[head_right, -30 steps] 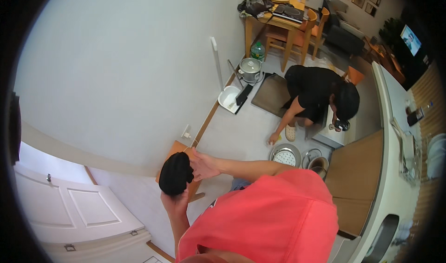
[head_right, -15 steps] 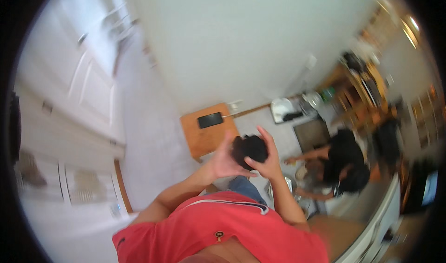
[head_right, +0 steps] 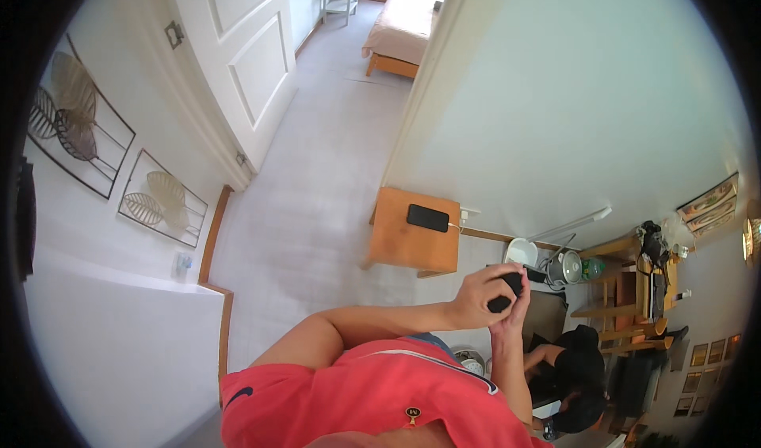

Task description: The person wipes the floor and a chair leg with a cloth, then rinses the cloth in a kitchen sink.

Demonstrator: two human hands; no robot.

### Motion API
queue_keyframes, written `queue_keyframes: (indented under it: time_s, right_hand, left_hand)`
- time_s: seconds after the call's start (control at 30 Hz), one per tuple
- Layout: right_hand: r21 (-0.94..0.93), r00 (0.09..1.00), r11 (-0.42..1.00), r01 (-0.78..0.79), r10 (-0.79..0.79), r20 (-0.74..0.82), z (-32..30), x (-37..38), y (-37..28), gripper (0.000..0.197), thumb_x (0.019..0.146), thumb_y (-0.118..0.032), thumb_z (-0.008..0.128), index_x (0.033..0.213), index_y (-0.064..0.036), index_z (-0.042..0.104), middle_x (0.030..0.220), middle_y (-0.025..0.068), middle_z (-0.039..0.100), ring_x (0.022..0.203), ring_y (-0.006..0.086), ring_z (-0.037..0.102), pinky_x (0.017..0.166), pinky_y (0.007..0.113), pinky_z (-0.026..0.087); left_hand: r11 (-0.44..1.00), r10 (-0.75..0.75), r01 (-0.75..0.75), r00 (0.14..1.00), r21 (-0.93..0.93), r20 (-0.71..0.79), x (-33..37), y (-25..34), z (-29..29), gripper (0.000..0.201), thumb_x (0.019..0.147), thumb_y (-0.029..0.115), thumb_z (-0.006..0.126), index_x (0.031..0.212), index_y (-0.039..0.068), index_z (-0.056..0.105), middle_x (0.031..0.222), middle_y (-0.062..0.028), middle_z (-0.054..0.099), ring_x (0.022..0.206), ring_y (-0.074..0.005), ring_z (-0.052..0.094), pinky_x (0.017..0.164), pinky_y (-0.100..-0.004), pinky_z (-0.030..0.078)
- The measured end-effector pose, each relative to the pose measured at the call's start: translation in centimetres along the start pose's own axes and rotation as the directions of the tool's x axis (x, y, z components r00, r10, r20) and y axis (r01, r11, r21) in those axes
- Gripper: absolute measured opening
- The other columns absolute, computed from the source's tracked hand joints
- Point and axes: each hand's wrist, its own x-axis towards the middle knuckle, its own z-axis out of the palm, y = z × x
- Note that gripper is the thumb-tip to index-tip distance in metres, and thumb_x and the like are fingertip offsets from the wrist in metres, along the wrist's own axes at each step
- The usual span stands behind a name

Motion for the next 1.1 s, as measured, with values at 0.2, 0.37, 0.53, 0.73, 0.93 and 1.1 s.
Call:
queue_keyframes:
  time_s: [0.2,0.37,0.53,0.73,0.93,1.1]
  right_hand:
    - [0.045,0.983,0.986,-0.158,0.153,0.103,-3.7,0.3,0.7,0.029,0.092,-0.036,0.046,0.103,-0.0117,0.057,0.102,0.0053,0.059,0.095,0.0168,0.059,0.082,0.034,0.049]
    - [0.04,0.932,0.941,-0.336,0.326,0.156,-5.3,1.2,2.4,0.03,0.092,-0.036,0.046,0.104,-0.0111,0.057,0.102,0.0057,0.059,0.094,0.0172,0.059,0.081,0.035,0.049]
    - [-0.59,0.937,0.728,-0.349,0.261,-0.233,-4.8,0.4,4.3,0.046,0.094,-0.045,0.042,0.121,-0.0078,0.049,0.121,0.0104,0.052,0.108,0.0245,0.053,0.087,0.038,0.045]
    - [-0.772,0.881,0.424,-0.473,0.216,-0.421,-12.2,-4.2,0.2,0.054,0.092,-0.044,0.046,0.126,-0.0026,0.045,0.118,0.0113,0.052,0.101,0.0243,0.056,0.082,0.035,0.048]
    - [-0.843,0.903,0.339,-0.417,0.053,-0.425,-14.9,-4.3,-1.1,0.053,0.09,-0.047,0.047,0.117,-0.0023,0.053,0.103,0.011,0.059,0.088,0.0205,0.058,0.07,0.033,0.049]
    - [-0.911,0.923,0.196,-0.363,-0.058,-0.38,-17.0,-7.2,-1.7,0.053,0.091,-0.047,0.045,0.119,-0.0026,0.052,0.11,0.0155,0.059,0.101,0.0284,0.057,0.086,0.038,0.045]
  left_hand:
    - [0.941,0.295,-0.315,0.943,0.123,0.154,-1.3,0.9,-0.5,0.022,0.056,0.007,0.072,0.069,0.006,0.054,0.102,-0.0123,0.059,0.097,-0.0299,0.059,0.082,-0.0372,0.049]
    - [0.998,0.06,-0.057,0.991,-0.028,0.121,-2.7,-0.6,-2.1,0.016,0.061,0.003,0.068,0.069,0.006,0.054,0.093,-0.0092,0.06,0.086,-0.0262,0.06,0.074,-0.0347,0.047]
    - [0.638,-0.741,0.564,0.635,-0.525,-0.217,-4.9,-7.7,-7.4,0.007,0.067,0.008,0.06,0.07,0.002,0.055,0.078,-0.0065,0.06,0.076,-0.0158,0.057,0.07,-0.0296,0.044]
    - [0.504,-0.86,0.673,0.332,-0.541,-0.389,-7.5,-7.8,-15.5,0.011,0.074,0.013,0.058,0.081,0.005,0.062,0.08,-0.0086,0.06,0.078,-0.0204,0.058,0.069,-0.0325,0.047]
    - [0.402,-0.91,0.618,0.353,-0.676,-0.219,-8.8,-6.8,-22.8,0.027,0.08,0.019,0.041,0.087,-0.002,0.057,0.086,-0.0158,0.063,0.08,-0.0312,0.063,0.077,-0.0451,0.052]
    - [0.382,-0.92,0.701,0.349,-0.603,-0.177,-6.6,-8.9,-22.0,0.028,0.081,0.021,0.04,0.088,-0.001,0.056,0.086,-0.0146,0.062,0.081,-0.0303,0.062,0.079,-0.0437,0.052]
